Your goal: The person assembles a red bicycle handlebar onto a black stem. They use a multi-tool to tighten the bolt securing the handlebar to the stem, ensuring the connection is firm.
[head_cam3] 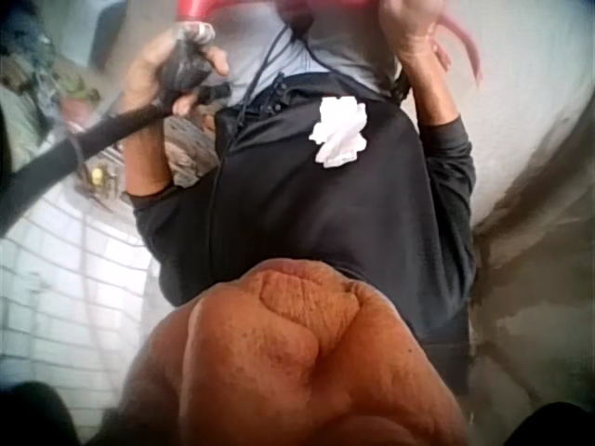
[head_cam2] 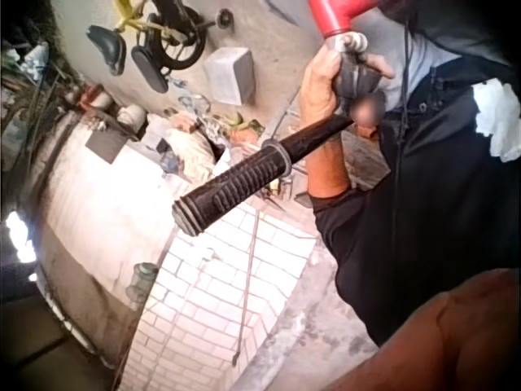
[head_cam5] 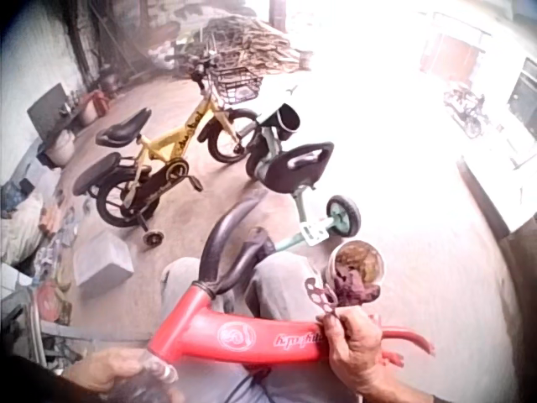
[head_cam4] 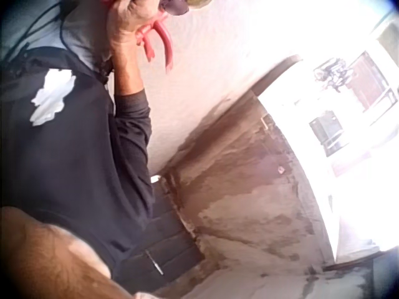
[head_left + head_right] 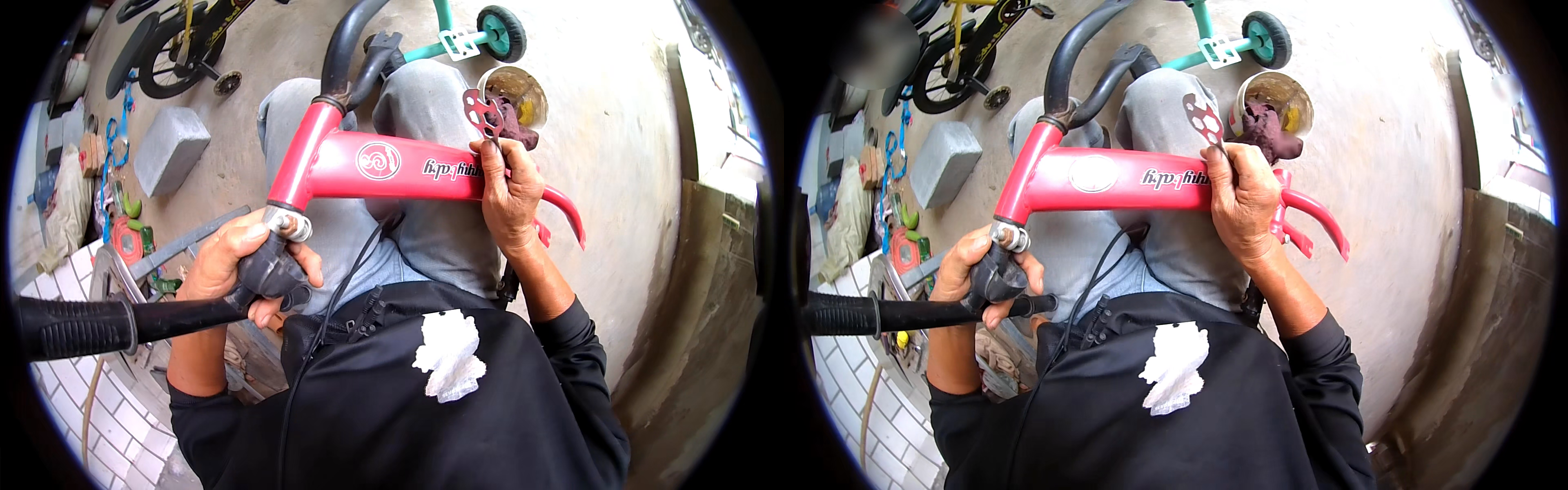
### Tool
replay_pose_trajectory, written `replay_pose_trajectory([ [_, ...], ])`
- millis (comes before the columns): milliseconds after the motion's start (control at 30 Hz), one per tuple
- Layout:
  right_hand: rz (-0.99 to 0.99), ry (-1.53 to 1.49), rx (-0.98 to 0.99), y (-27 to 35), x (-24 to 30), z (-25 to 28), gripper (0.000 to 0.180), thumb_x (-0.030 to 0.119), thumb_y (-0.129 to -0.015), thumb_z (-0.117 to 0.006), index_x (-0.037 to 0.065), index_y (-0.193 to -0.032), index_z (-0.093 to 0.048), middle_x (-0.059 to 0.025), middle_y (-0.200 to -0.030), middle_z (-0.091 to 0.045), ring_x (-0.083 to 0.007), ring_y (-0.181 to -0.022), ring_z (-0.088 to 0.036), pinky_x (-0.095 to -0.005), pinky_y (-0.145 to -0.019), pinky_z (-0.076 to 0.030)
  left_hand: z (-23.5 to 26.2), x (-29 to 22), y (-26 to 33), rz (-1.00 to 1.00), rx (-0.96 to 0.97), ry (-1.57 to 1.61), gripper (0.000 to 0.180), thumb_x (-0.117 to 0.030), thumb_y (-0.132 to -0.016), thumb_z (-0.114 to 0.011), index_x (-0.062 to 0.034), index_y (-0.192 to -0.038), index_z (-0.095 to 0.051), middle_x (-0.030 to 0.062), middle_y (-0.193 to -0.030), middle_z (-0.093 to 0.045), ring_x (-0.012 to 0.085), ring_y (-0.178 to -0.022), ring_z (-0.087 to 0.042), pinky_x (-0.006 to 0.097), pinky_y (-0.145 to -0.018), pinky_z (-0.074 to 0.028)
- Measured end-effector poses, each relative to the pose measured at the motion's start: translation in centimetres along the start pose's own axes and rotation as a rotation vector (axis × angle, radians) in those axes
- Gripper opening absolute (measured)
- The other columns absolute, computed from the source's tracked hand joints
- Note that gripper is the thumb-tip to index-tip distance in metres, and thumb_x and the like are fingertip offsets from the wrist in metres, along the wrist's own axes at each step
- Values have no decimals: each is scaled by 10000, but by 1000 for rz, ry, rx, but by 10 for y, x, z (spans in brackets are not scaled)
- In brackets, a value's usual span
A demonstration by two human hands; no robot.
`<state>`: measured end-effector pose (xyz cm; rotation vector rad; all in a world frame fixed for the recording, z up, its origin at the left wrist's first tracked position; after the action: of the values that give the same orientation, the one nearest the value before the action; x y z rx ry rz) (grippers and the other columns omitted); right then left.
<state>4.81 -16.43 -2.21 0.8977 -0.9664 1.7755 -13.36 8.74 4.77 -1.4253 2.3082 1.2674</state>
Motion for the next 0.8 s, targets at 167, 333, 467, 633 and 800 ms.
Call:
replay_pose_trajectory([
  [167, 40, -30, -14, -1, -4, 0, 81, 81, -905, -673, 7, -879, -653, -99, -722, -587, -208, -631, -559, -320, -581, -441, 0, 1, 1, -5, -43, -38, 410, -367, -1014, -398, 37, -1068, -440, 374, -912, -619, 200, -356, -545, 240, -311, -436],
  [333, 38, -68, -15, 0, -5, 1, 60, 62, -890, -676, 12, -873, -649, -101, -722, -579, -226, -642, -553, -333, -591, -440, -7, -1, 2, -31, -68, -107, 395, -352, -993, -427, 43, -1004, -430, 367, -894, -626, 181, -367, -538, 263, -367, -468],
  [467, 11, -108, -17, 0, -7, 3, 59, 64, -896, -674, 11, -886, -653, -98, -729, -580, -220, -646, -556, -324, -597, -445, -11, 2, 1, -79, -117, -115, 445, -371, -986, -453, 71, -941, -474, 385, -840, -606, 195, -307, -504, 224, -251, -392],
  [633, -27, -129, 13, -1, -7, 3, 73, 75, -904, -669, 4, -900, -653, -99, -733, -606, -199, -635, -570, -312, -587, -451, -24, -10, 4, -62, -193, -185, 442, -360, -950, -512, 79, -924, -469, 392, -804, -603, 197, -293, -493, 229, -250, -389],
  [800, -198, -248, 190, -12, -3, 4, 126, 110, -938, -648, -11, -905, -655, -102, -747, -663, -99, -646, -571, -265, -600, -459, -34, -19, 1, -68, -201, -284, 458, -360, -920, -558, 88, -923, -463, 397, -813, -605, 194, -292, -493, 232, -247, -388],
])
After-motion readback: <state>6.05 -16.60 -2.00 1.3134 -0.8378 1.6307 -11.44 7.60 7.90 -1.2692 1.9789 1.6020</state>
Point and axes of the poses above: each hand's wrist, its own y-axis away from the middle knuckle, its own z-axis out of the back of the hand, x = y × z, the point moved 5 cm from there along -y, towards the middle knuckle
